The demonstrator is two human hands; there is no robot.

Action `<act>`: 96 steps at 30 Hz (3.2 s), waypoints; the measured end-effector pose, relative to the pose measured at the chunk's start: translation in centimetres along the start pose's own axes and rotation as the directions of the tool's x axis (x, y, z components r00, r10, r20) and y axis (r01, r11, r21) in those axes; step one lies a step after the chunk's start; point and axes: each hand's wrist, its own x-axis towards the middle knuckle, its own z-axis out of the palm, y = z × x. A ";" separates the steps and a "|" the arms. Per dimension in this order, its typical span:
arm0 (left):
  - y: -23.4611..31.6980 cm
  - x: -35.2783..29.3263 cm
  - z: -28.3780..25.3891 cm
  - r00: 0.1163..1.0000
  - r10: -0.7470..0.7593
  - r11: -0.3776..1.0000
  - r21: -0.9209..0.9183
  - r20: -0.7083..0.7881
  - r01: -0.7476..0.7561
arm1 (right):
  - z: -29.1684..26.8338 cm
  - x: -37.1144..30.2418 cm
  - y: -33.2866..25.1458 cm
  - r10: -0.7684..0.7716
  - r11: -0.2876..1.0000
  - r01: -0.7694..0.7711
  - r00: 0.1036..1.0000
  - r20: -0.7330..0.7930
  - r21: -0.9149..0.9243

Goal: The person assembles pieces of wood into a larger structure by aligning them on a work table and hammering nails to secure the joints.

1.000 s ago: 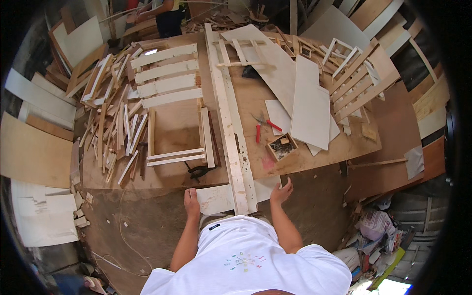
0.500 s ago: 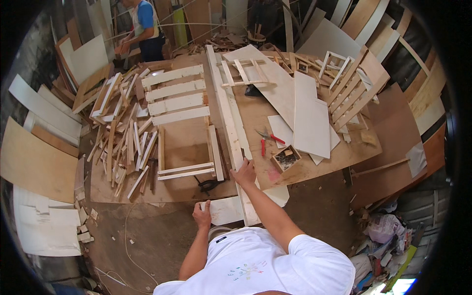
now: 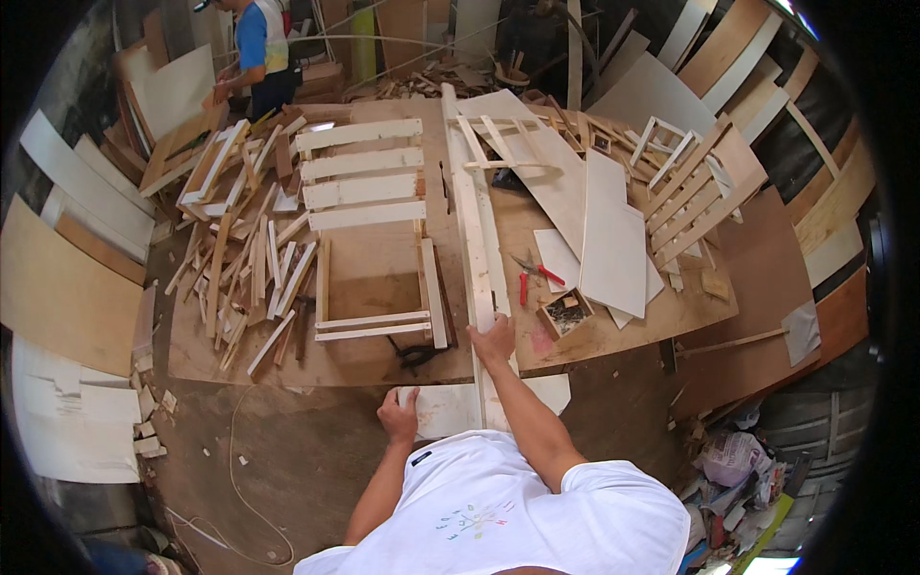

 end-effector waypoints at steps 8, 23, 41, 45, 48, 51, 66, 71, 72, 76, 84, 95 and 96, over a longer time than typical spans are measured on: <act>-1.4 1.7 1.5 0.999 -0.034 0.999 0.002 0.022 0.034 | 0.8 1.3 0.3 -0.051 0.999 0.052 0.997 -0.051 0.009; -4.0 -0.5 2.1 0.973 -0.227 0.971 -0.061 0.043 0.230 | 0.5 -0.1 0.1 -0.051 0.999 0.051 0.998 -0.023 0.008; -3.2 -0.9 4.0 0.966 -0.253 0.966 -0.072 -0.058 0.248 | 1.8 0.3 1.6 -0.027 0.998 0.032 0.996 -0.091 0.055; -2.5 -1.2 3.5 0.977 -0.213 0.971 -0.114 -0.001 0.211 | 1.4 -0.1 1.6 0.006 0.998 0.001 0.995 -0.096 0.069; -2.4 -1.6 4.0 0.974 -0.225 0.969 -0.108 -0.007 0.223 | 0.9 -0.2 2.2 0.019 0.999 -0.016 0.994 -0.104 0.029; -2.7 -1.0 4.6 0.980 -0.197 0.978 -0.075 -0.014 0.196 | 0.9 0.3 3.4 -0.005 0.997 0.012 0.996 -0.086 0.076; -6.6 -0.4 4.8 0.961 -0.277 0.949 -0.159 -0.005 0.273 | 1.9 0.0 0.8 -0.006 0.999 0.013 0.990 -0.142 0.053; -5.6 0.1 4.9 0.902 -0.430 0.901 -0.052 0.031 0.431 | 1.8 -0.2 0.4 0.043 0.998 -0.037 0.993 -0.111 0.056; -6.8 0.1 5.0 0.871 -0.488 0.871 -0.032 0.052 0.490 | 1.8 -0.2 0.1 0.046 0.998 -0.040 0.993 -0.111 0.054; -7.1 -0.3 5.4 0.814 -0.579 0.808 -0.101 0.051 0.581 | 2.7 -0.6 0.5 -0.027 1.000 0.026 0.989 -0.149 -0.008; -6.7 0.1 5.5 0.812 -0.580 0.813 -0.009 0.055 0.582 | 3.3 -0.1 5.2 -0.167 0.974 0.171 0.985 -0.035 0.149; -6.9 0.1 4.7 0.856 -0.515 0.857 0.017 0.038 0.515 | -6.8 -5.9 19.8 0.796 0.603 -0.720 0.571 -0.201 0.344; -6.6 0.0 4.7 0.857 -0.514 0.858 0.009 0.033 0.514 | -6.1 -5.5 22.8 0.854 0.410 -0.685 0.519 0.010 0.602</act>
